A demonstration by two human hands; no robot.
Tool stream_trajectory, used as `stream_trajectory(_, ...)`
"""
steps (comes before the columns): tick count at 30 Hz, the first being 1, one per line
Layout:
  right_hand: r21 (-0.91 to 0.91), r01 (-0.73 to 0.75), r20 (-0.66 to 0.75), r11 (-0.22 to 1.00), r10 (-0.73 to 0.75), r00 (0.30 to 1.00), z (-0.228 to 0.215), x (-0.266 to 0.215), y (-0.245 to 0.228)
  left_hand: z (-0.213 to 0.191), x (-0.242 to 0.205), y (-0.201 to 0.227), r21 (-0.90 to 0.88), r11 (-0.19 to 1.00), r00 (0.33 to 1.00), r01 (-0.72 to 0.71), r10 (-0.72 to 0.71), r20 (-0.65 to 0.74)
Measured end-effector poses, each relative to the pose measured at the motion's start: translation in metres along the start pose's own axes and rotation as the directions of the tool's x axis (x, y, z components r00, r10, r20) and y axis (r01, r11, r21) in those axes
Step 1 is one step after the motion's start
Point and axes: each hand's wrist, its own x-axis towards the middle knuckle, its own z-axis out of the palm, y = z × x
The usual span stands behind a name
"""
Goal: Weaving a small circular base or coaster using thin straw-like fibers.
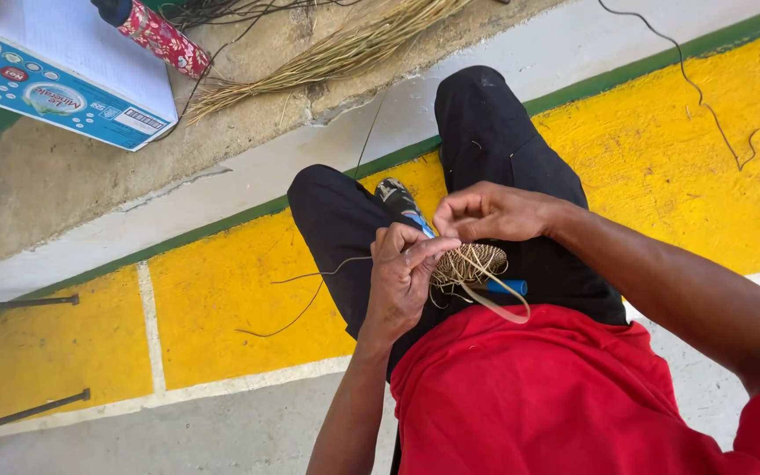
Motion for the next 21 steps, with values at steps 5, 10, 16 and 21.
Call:
stream_trajectory(5, -0.112, 0.177, -0.381, 0.978, -0.207, 0.901, -0.015, 0.019, -0.026, 0.004, 0.006, 0.003, -0.031, 1.0, 1.0, 0.007, -0.007, 0.0)
stream_trajectory(10, -0.09, -0.016, -0.487, 0.996, -0.03, 0.873, 0.024, -0.001, -0.052, -0.001, 0.015, -0.006, -0.112, 0.992, 0.999, 0.051, -0.05, 0.011)
stream_trajectory(16, -0.629, -0.022, -0.577, 0.777, -0.448, 0.683, 0.071, -0.022, -0.024, 0.001, 0.007, 0.001, -0.014, 1.0, 1.0, 0.019, -0.019, 0.021)
stream_trajectory(21, -0.581, 0.102, -0.637, 0.807, -0.529, 0.56, 0.033, 0.028, -0.059, 0.004, 0.008, 0.004, -0.008, 1.0, 0.999, -0.015, 0.015, 0.047)
